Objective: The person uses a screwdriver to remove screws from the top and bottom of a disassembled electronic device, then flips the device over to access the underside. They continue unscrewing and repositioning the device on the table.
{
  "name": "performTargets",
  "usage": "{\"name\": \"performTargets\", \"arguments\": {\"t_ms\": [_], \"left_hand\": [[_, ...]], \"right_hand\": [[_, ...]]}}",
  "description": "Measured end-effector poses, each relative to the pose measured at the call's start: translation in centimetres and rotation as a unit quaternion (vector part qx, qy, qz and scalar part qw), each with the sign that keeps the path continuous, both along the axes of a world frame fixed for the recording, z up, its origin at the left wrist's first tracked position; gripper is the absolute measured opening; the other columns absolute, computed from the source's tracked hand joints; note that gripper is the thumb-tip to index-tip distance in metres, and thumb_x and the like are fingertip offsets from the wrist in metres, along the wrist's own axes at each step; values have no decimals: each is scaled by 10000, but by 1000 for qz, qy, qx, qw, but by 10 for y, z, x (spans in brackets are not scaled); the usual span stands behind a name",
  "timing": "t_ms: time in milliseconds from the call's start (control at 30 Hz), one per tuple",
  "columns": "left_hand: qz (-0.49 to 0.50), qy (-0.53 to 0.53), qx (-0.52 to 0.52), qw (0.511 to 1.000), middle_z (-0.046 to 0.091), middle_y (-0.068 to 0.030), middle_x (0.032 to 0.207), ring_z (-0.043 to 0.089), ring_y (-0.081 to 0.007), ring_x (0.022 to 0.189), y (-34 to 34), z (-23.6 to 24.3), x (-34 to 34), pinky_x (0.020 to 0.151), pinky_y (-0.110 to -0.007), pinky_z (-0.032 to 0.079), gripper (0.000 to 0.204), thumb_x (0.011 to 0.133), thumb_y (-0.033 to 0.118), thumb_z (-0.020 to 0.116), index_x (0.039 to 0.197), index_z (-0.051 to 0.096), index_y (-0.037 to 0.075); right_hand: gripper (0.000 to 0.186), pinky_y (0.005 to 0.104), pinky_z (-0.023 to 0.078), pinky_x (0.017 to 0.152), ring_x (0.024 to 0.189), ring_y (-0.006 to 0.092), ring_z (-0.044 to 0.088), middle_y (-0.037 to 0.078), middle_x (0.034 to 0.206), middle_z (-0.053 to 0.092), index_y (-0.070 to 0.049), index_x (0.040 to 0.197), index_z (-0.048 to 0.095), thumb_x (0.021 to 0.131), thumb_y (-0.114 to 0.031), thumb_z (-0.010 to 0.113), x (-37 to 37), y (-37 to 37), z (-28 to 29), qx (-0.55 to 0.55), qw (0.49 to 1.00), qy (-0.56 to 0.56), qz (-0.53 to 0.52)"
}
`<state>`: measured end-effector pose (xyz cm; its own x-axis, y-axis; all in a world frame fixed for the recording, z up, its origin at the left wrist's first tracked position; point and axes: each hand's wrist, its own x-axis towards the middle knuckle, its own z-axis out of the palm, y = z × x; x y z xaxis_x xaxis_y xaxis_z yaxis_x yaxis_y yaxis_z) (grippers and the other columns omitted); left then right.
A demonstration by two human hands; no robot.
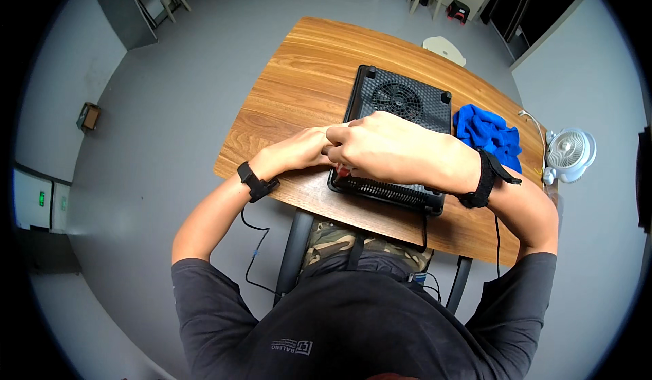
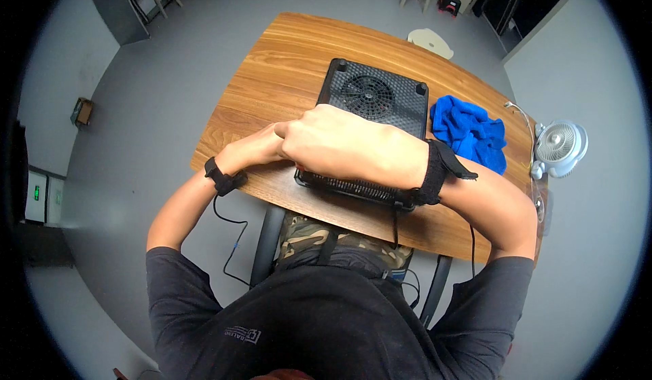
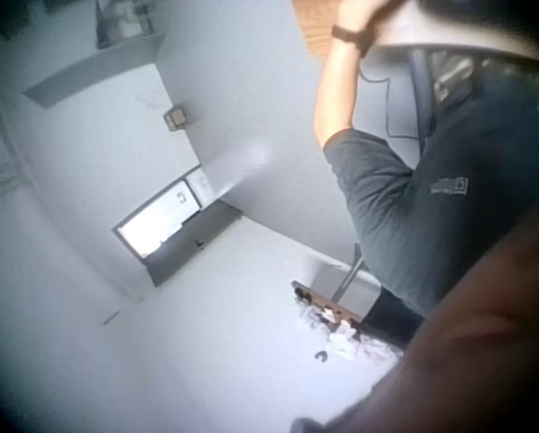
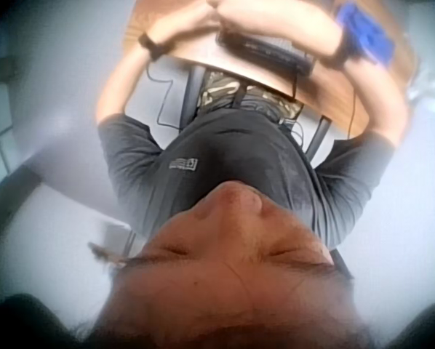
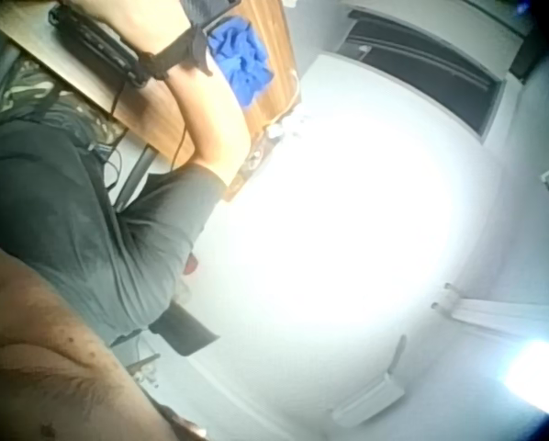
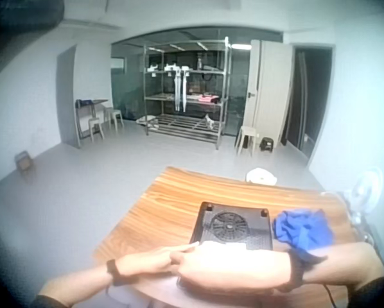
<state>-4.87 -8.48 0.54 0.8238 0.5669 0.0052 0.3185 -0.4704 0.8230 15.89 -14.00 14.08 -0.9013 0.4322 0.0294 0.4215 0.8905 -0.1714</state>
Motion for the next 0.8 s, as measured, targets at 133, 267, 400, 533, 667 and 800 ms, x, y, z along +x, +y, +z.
{"name": "performTargets", "arguments": {"t_ms": [133,267,400,533,667,800], "left_hand": [[15,24,-33,999,710,-197,1184,673,-378,1139,-1,5,1,938,-446,544,384,862,220,818,1157,673,22],[4,26,-16,1000,715,-201,1197,678,-368,1144,-1,2,-1,946,-442,536,395,875,199,788,1196,646,17],[40,-10,-52,998,715,-206,1217,666,-354,1177,-1,-1,1,968,-440,524,376,914,210,707,1227,626,18],[47,7,-51,998,698,-220,1274,646,-350,1214,1,-6,1,993,-436,512,425,927,225,671,1296,598,27],[26,55,-49,997,671,-209,1336,625,-336,1252,7,-15,-3,1024,-426,497,470,942,243,667,1360,575,48],[30,59,-52,996,664,-204,1348,618,-331,1261,5,-12,-3,1032,-423,493,478,946,246,666,1372,569,53]], "right_hand": [[171,430,582,709,834,339,709,165,974,671,17,982,715,886,-124,713,0,2,-7,2,1000,4,-3],[189,426,589,708,833,350,714,186,976,682,41,973,721,885,-126,710,-6,2,-6,0,1000,2,-3],[168,425,597,711,838,355,725,217,971,692,72,899,722,878,-87,670,-12,-1,-6,18,1000,-18,3],[160,421,602,697,806,349,738,208,908,720,64,856,734,853,-65,639,-18,-1,-9,26,999,-20,0],[148,425,601,674,773,336,748,191,851,749,10,824,757,806,-108,668,-26,1,-1,31,996,-80,-10],[165,410,601,674,805,312,763,173,885,769,-31,849,779,817,-160,682,-40,8,-11,39,991,-125,-38]]}}
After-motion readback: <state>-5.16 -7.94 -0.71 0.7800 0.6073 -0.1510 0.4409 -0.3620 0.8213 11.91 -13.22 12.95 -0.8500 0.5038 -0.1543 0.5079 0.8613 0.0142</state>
